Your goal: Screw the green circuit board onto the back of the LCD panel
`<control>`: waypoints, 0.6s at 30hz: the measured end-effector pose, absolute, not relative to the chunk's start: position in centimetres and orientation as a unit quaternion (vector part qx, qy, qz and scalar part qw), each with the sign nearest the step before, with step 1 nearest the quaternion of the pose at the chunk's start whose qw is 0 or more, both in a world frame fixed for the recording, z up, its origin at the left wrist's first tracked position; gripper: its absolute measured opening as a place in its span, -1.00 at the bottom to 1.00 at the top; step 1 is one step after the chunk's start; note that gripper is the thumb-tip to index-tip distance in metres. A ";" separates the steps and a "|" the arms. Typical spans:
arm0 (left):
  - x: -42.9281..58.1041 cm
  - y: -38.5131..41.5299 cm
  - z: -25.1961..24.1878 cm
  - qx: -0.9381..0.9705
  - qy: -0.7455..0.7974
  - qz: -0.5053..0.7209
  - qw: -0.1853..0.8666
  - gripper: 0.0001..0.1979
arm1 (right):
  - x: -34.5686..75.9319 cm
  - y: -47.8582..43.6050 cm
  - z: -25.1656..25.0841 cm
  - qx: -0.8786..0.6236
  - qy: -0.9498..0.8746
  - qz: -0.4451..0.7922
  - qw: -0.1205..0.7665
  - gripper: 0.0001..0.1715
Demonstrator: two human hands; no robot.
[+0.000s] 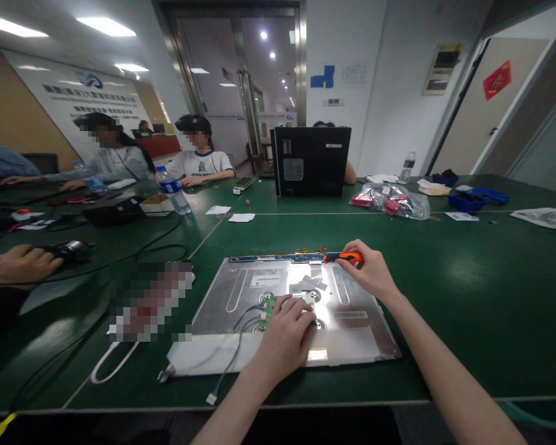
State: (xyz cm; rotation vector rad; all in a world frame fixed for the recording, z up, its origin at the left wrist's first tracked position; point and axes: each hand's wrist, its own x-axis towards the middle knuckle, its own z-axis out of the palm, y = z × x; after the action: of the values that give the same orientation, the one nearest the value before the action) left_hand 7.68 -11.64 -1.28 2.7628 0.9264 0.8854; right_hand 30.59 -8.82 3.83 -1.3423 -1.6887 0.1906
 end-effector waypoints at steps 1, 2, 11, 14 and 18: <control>7.7 -11.7 -1.2 0.905 0.306 0.291 0.051 -0.88 | 30.5 -8.9 3.9 -0.548 -0.688 0.078 0.469 -0.79; 7.6 -11.8 -1.1 0.904 0.308 0.291 0.052 -0.88 | 30.5 -9.0 4.0 -0.550 -0.688 0.079 0.468 -0.78; 7.7 -11.9 -1.2 0.902 0.313 0.295 0.028 -0.87 | 30.2 -9.2 4.1 -0.549 -0.613 0.145 0.550 -0.69; 7.8 -11.9 -1.3 0.906 0.308 0.291 0.013 -0.86 | 30.3 -9.1 3.8 -0.527 -0.583 0.196 0.586 -0.67; 7.8 -11.8 -1.5 0.909 0.299 0.290 -0.001 -0.85 | 29.9 -9.1 3.5 -0.509 -0.600 0.237 0.569 -0.65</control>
State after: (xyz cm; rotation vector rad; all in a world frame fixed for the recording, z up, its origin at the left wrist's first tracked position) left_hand 7.79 -11.85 -1.52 2.8583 0.9406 0.9127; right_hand 29.91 -9.14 3.48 -1.1958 -1.4087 0.5571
